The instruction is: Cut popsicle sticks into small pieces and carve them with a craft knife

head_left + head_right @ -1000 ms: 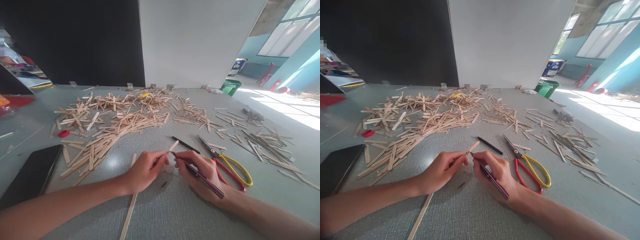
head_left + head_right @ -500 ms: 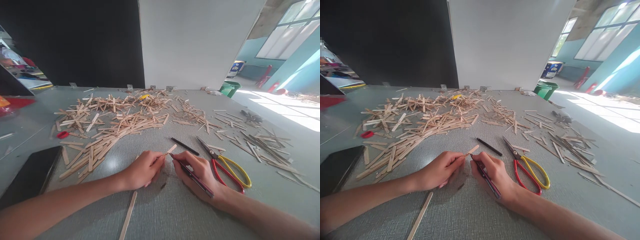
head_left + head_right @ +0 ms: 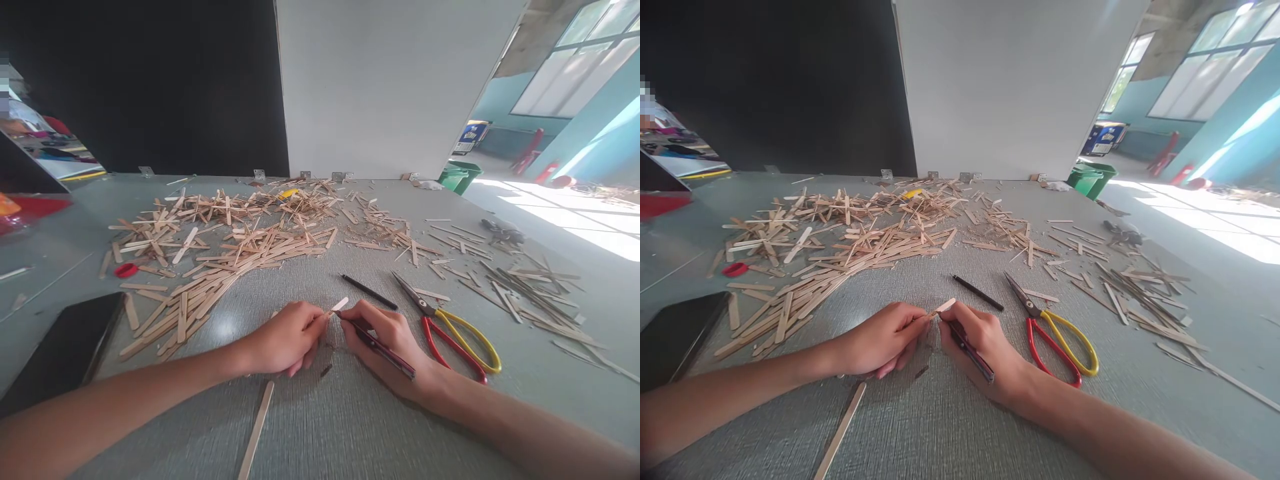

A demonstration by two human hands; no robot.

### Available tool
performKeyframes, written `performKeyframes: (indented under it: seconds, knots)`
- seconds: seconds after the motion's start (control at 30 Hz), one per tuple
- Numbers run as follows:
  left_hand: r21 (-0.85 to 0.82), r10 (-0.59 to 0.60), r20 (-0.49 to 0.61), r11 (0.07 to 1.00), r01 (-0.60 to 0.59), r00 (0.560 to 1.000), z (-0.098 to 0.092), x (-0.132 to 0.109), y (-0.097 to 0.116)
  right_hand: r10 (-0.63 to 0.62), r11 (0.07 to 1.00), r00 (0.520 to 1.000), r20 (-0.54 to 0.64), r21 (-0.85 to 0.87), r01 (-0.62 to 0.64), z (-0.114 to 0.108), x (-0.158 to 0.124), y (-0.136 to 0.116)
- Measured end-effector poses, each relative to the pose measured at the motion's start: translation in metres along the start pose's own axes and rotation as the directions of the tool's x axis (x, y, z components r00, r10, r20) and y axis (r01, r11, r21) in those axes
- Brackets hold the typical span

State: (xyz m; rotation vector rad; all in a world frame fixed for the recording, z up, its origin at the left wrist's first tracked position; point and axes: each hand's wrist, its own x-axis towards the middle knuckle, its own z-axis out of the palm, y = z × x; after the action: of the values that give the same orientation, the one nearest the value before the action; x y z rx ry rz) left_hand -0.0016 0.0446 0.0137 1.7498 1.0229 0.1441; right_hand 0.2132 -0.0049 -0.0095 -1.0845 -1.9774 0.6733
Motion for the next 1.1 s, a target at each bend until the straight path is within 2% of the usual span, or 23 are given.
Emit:
performKeyframes:
  seconds: [0.2,0.33,0.4,0.57,0.77,0.97,1.1]
  knots:
    - [0.02,0.006,-0.019,1.0,-0.006,1.0,0.002,-0.001,0.0,-0.005,1.0,1.0,0.025,0.02,0.004,0.001,0.004,-0.004]
    - [0.035,0.009,-0.043,0.999,-0.008,0.999,0.004,-0.003,0.002,0.016,0.999,1.0,-0.025,0.049,-0.015,0.004,0.002,-0.003]
    - [0.038,0.001,-0.057,0.999,0.001,0.998,0.005,-0.005,0.004,0.052,0.995,0.998,-0.037,0.085,-0.049,0.007,0.001,-0.002]
    - [0.035,-0.018,-0.075,0.999,0.021,0.997,0.008,-0.007,0.011,0.24,0.95,0.969,-0.059,0.222,-0.222,0.011,0.002,-0.004]
    - [0.037,-0.027,-0.094,0.999,0.031,0.995,0.01,-0.006,0.01,0.271,0.921,0.962,-0.041,0.3,-0.247,0.012,0.004,-0.004]
    - [0.038,-0.027,-0.088,0.999,0.03,0.996,0.01,-0.008,0.012,0.369,0.809,0.93,-0.003,0.494,-0.319,0.015,0.006,-0.002]
    - [0.039,-0.018,-0.096,0.999,0.022,0.995,0.011,-0.008,0.016,0.381,0.804,0.924,-0.015,0.499,-0.324,0.016,0.008,-0.004]
